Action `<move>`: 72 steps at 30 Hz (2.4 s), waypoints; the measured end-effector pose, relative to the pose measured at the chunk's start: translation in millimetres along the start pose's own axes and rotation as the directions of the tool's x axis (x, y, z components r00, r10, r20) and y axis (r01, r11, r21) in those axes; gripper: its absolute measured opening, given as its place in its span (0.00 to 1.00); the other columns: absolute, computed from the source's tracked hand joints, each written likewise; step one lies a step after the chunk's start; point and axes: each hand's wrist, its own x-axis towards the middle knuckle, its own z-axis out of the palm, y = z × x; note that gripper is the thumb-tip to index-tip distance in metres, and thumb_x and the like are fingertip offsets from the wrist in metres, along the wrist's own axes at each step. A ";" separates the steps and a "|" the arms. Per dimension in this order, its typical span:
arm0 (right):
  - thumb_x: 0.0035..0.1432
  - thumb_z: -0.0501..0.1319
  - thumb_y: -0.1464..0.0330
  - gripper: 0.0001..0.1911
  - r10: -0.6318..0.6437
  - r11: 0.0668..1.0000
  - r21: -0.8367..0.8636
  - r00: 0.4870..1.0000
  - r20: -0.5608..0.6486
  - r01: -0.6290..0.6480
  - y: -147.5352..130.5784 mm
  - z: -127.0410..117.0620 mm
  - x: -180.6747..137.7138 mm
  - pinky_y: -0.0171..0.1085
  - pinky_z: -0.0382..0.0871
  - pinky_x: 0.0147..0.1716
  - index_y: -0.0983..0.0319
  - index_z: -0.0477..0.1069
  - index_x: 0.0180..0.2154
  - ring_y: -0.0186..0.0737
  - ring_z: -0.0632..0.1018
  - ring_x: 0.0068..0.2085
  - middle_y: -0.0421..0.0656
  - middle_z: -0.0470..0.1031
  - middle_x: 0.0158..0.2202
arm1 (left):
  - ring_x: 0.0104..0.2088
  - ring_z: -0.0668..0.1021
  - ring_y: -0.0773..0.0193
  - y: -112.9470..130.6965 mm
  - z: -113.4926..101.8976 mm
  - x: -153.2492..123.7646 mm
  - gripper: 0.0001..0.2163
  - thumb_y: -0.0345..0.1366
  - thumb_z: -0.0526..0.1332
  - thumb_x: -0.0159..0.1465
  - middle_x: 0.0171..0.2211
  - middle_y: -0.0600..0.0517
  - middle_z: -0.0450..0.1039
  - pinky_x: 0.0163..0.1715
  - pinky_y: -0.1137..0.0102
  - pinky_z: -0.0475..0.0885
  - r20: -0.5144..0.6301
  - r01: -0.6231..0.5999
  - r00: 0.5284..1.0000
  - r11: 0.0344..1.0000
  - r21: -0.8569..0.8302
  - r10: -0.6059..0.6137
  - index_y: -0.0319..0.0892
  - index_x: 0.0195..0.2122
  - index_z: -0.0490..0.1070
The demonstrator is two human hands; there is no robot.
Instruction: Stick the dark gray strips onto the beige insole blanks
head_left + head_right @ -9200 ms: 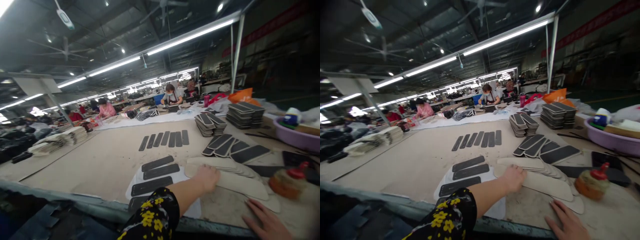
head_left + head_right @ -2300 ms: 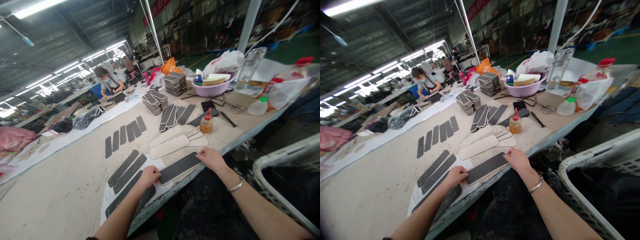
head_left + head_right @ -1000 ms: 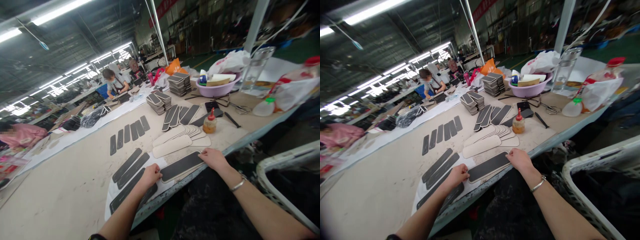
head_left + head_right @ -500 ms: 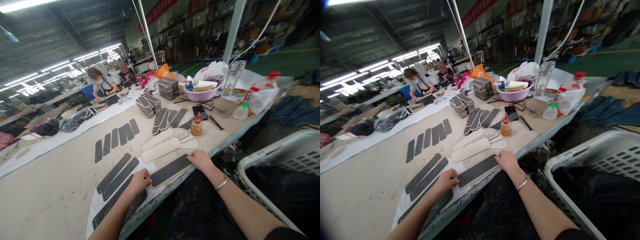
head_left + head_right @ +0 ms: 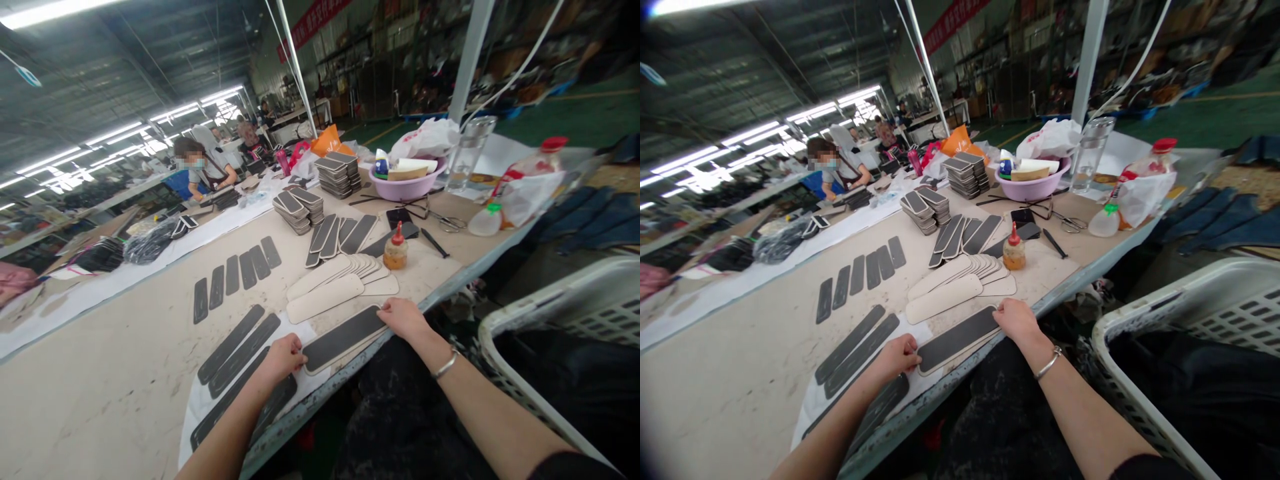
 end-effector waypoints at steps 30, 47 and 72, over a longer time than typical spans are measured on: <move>0.56 0.52 0.58 0.17 -0.025 0.999 -0.032 1.000 0.003 0.025 7.7 -13.3 -1.5 0.33 0.65 0.34 0.61 0.72 0.26 0.37 0.76 0.31 0.43 0.76 0.27 | 0.19 0.73 0.69 -1.4 0.5 7.8 0.10 0.30 0.62 0.49 0.19 0.59 0.68 0.20 0.77 0.63 0.018 0.012 1.000 1.000 0.021 -0.012 0.43 0.30 0.61; 0.53 0.48 0.46 0.42 -0.765 0.601 -0.003 0.575 0.291 0.800 -67.6 51.6 -58.4 0.47 0.35 0.61 0.64 0.47 0.61 0.46 0.45 0.63 0.47 0.43 0.64 | 0.18 0.73 0.67 1.4 -1.6 10.3 0.10 0.29 0.60 0.49 0.17 0.59 0.67 0.17 0.77 0.64 0.061 0.008 0.998 0.998 0.066 -0.012 0.43 0.30 0.58; 0.54 0.43 0.44 0.42 -0.597 0.731 -0.233 0.767 0.236 0.641 17.3 18.6 0.0 0.52 0.41 0.60 0.64 0.44 0.61 0.48 0.45 0.63 0.46 0.41 0.64 | 0.63 0.45 0.50 110.2 71.7 -34.5 0.31 0.50 0.42 0.64 0.64 0.42 0.40 0.59 0.56 0.48 -0.183 -0.331 0.889 0.864 0.380 0.421 0.34 0.62 0.46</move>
